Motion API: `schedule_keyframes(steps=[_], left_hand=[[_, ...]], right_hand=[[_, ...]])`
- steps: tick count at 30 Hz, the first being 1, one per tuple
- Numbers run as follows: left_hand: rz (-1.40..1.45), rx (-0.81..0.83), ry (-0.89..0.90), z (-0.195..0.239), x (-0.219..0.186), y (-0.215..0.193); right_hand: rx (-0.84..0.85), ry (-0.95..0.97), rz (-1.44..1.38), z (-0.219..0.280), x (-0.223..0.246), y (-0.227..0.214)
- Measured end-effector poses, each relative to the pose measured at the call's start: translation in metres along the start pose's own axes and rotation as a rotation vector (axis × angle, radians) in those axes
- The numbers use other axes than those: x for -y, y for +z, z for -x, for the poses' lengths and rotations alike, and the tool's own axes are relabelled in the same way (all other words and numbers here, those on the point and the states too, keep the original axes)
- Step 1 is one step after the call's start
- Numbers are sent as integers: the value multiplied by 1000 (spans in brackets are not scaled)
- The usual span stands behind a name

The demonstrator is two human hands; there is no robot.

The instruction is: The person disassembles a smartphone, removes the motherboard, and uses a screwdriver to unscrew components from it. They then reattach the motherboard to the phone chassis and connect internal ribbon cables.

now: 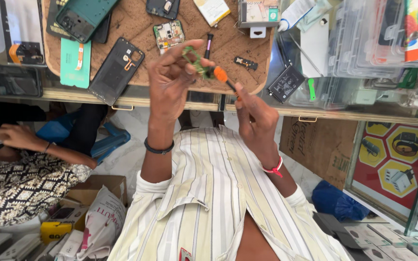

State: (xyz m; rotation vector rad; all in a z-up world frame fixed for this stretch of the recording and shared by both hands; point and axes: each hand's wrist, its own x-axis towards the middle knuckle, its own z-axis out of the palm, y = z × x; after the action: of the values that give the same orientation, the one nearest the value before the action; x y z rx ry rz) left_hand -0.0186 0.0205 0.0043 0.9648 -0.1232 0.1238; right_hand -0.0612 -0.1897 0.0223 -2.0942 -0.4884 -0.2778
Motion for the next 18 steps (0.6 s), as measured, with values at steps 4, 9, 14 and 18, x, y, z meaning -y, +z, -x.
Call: schedule_keyframes(steps=[4, 9, 14, 18], left_hand=[[81, -26, -1, 2, 8, 0], [219, 45, 25, 0, 1, -12], [269, -11, 26, 1, 5, -9], [261, -3, 2, 2, 9, -2]], right_hand=[[2, -40, 47, -1, -1, 0], [14, -23, 25, 0, -3, -2], [-63, -4, -81, 4, -6, 0], [1, -70, -55, 4, -9, 3]])
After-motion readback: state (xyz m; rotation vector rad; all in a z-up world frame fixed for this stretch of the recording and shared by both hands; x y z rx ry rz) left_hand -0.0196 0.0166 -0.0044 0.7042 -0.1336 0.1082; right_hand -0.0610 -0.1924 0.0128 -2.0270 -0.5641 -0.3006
